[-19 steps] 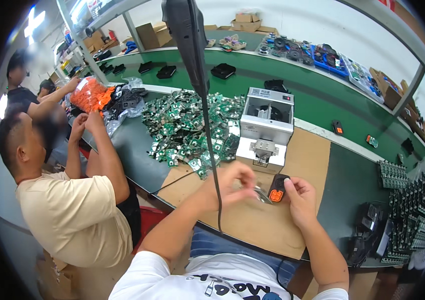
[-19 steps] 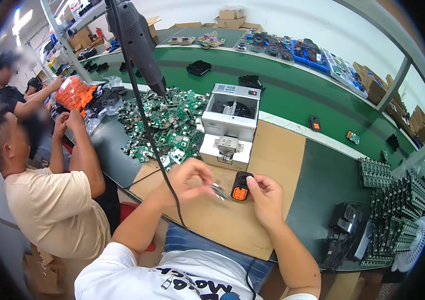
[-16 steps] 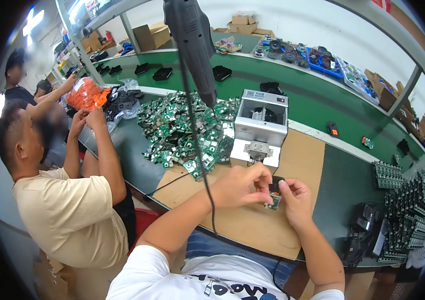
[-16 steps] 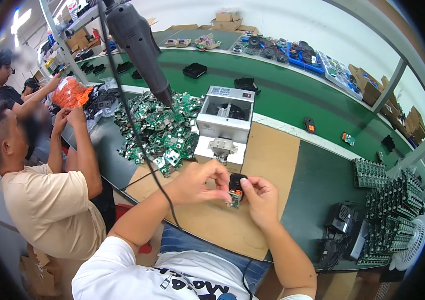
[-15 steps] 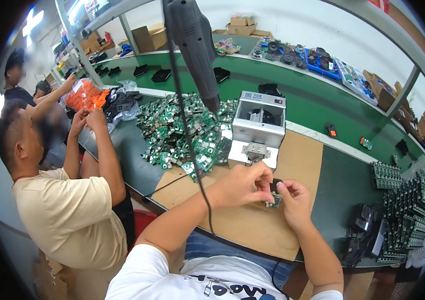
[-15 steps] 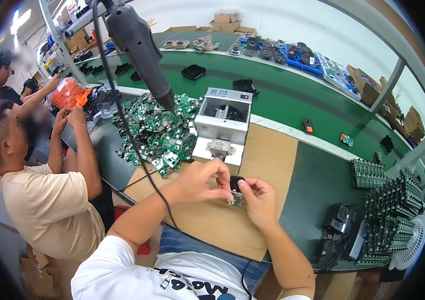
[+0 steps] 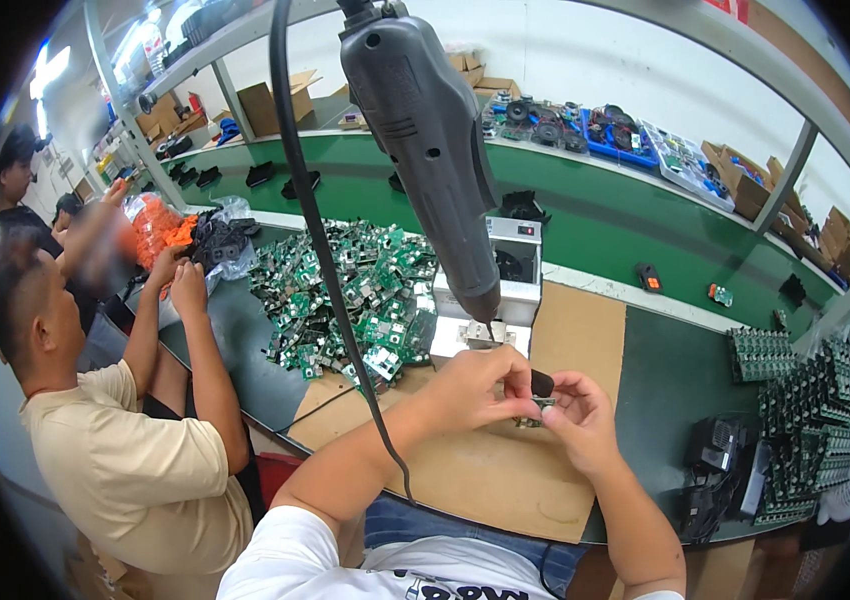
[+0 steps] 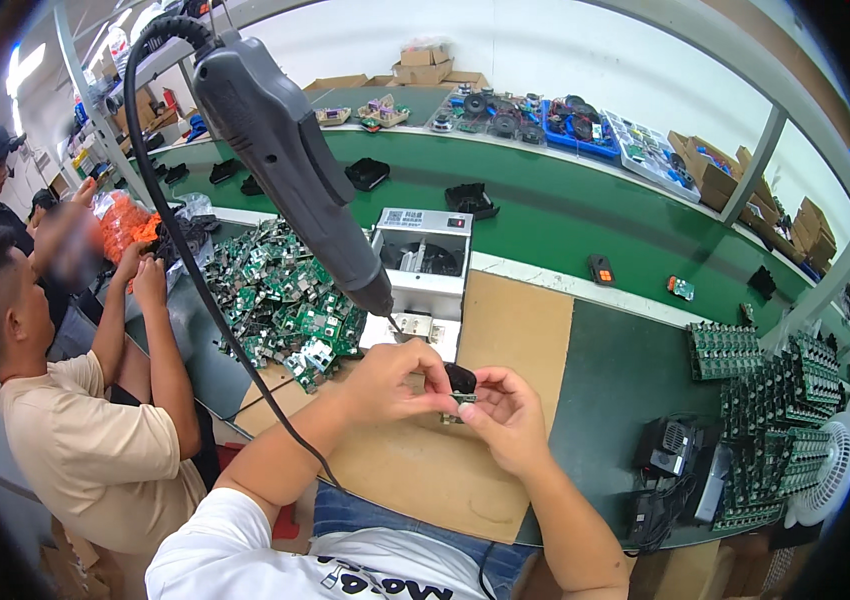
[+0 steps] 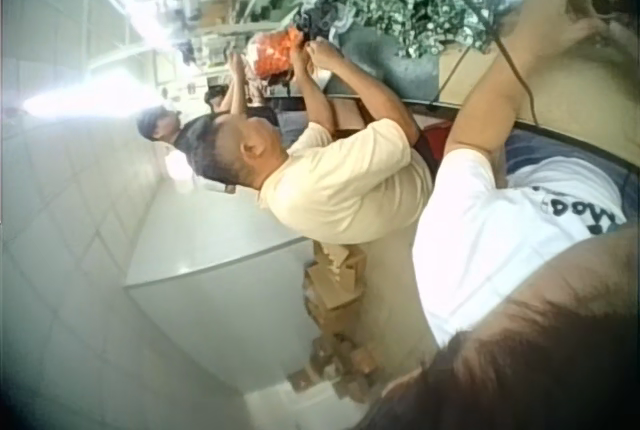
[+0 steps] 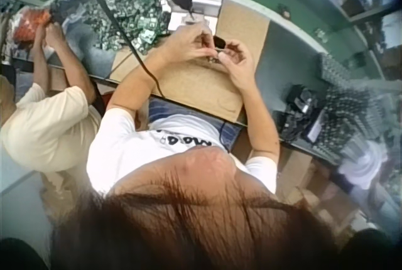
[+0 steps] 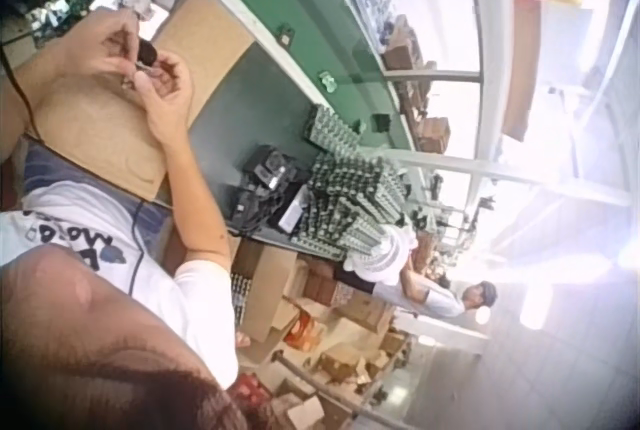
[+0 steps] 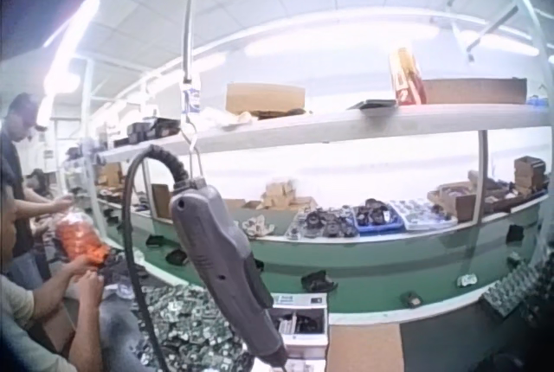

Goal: Assembling electronic circuit boards into plastic cases using an electric screwdriver.

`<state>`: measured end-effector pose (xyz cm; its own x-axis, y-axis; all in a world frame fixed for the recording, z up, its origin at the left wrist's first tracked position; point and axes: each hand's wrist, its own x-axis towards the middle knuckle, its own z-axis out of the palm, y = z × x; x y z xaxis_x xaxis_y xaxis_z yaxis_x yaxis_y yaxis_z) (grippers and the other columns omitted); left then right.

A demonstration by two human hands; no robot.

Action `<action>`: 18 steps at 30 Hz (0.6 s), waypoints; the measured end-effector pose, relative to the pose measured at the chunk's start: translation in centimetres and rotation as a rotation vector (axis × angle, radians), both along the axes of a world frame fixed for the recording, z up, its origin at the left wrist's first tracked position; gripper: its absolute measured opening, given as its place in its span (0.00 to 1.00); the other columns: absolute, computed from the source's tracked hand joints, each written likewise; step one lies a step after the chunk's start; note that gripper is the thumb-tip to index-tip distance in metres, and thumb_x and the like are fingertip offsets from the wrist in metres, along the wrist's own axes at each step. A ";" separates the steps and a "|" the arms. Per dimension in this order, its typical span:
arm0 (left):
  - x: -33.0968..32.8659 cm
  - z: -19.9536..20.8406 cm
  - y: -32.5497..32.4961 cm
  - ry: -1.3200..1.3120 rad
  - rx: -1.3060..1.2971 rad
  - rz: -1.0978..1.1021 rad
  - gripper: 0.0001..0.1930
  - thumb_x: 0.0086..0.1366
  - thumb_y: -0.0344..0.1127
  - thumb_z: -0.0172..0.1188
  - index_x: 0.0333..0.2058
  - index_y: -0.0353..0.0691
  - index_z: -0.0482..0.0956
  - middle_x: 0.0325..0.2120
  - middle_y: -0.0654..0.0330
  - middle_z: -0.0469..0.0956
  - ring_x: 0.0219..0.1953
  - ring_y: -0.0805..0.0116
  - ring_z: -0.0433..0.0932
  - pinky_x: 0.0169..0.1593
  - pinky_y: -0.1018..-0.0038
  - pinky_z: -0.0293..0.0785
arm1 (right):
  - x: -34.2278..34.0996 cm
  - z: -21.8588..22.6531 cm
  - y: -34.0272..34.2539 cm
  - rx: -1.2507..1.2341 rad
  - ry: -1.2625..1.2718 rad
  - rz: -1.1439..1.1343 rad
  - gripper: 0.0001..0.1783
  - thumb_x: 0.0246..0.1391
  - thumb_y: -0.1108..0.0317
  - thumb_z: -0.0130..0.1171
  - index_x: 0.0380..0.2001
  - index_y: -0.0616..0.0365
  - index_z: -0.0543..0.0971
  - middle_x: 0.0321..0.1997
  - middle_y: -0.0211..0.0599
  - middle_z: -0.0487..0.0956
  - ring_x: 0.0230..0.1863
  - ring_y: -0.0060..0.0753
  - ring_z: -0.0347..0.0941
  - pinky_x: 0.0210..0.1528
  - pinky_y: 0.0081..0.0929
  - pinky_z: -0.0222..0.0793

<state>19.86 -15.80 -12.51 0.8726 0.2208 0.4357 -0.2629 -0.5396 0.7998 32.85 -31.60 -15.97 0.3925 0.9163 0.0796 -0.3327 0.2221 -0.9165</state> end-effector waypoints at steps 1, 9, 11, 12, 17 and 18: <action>-0.2 -0.3 0.0 -0.019 0.016 0.003 0.18 0.51 0.36 0.71 0.32 0.38 0.69 0.22 0.60 0.77 0.24 0.68 0.78 0.29 0.75 0.74 | 0.0 0.1 -0.1 0.004 0.006 0.004 0.21 0.50 0.77 0.63 0.47 0.65 0.69 0.45 0.35 0.73 0.45 0.23 0.71 0.47 0.23 0.70; -1.0 -0.8 0.8 -0.157 0.161 -0.147 0.16 0.47 0.35 0.73 0.26 0.40 0.72 0.21 0.61 0.79 0.23 0.68 0.79 0.26 0.76 0.74 | 0.1 0.2 -0.2 0.036 0.004 0.253 0.21 0.51 0.80 0.60 0.49 0.69 0.70 0.49 0.39 0.70 0.49 0.28 0.70 0.49 0.26 0.70; -1.0 -0.6 0.7 -0.183 0.178 -0.128 0.17 0.45 0.36 0.75 0.25 0.40 0.72 0.21 0.61 0.78 0.23 0.67 0.78 0.25 0.76 0.73 | 0.2 0.2 -0.3 0.036 -0.043 0.235 0.20 0.51 0.81 0.59 0.48 0.69 0.71 0.49 0.39 0.69 0.49 0.29 0.70 0.50 0.26 0.70; -1.0 -0.6 0.6 -0.198 0.210 -0.032 0.17 0.46 0.39 0.74 0.26 0.40 0.72 0.22 0.61 0.76 0.23 0.65 0.77 0.27 0.75 0.72 | 0.3 0.3 -0.3 0.042 -0.093 0.207 0.19 0.52 0.81 0.59 0.48 0.69 0.71 0.48 0.39 0.69 0.49 0.30 0.70 0.50 0.27 0.70; -0.1 -0.7 -0.1 -0.255 0.133 0.181 0.20 0.47 0.40 0.73 0.34 0.37 0.76 0.26 0.60 0.76 0.27 0.62 0.76 0.32 0.74 0.73 | 0.5 1.0 -0.5 0.073 -0.344 0.031 0.17 0.51 0.81 0.60 0.46 0.68 0.72 0.46 0.39 0.68 0.48 0.31 0.71 0.53 0.29 0.70; -0.1 -0.8 -0.1 -0.305 0.147 0.173 0.20 0.47 0.40 0.73 0.34 0.37 0.76 0.26 0.60 0.76 0.27 0.62 0.76 0.32 0.74 0.73 | 0.3 1.1 -0.5 0.104 -0.252 -0.014 0.16 0.50 0.80 0.61 0.43 0.68 0.73 0.45 0.40 0.68 0.47 0.31 0.71 0.53 0.29 0.70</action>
<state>19.78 -15.95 -13.33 0.6535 0.2693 0.7073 -0.3718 -0.6998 0.6100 33.17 -32.12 -14.85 0.3604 0.8928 0.2701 -0.0934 0.3227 -0.9419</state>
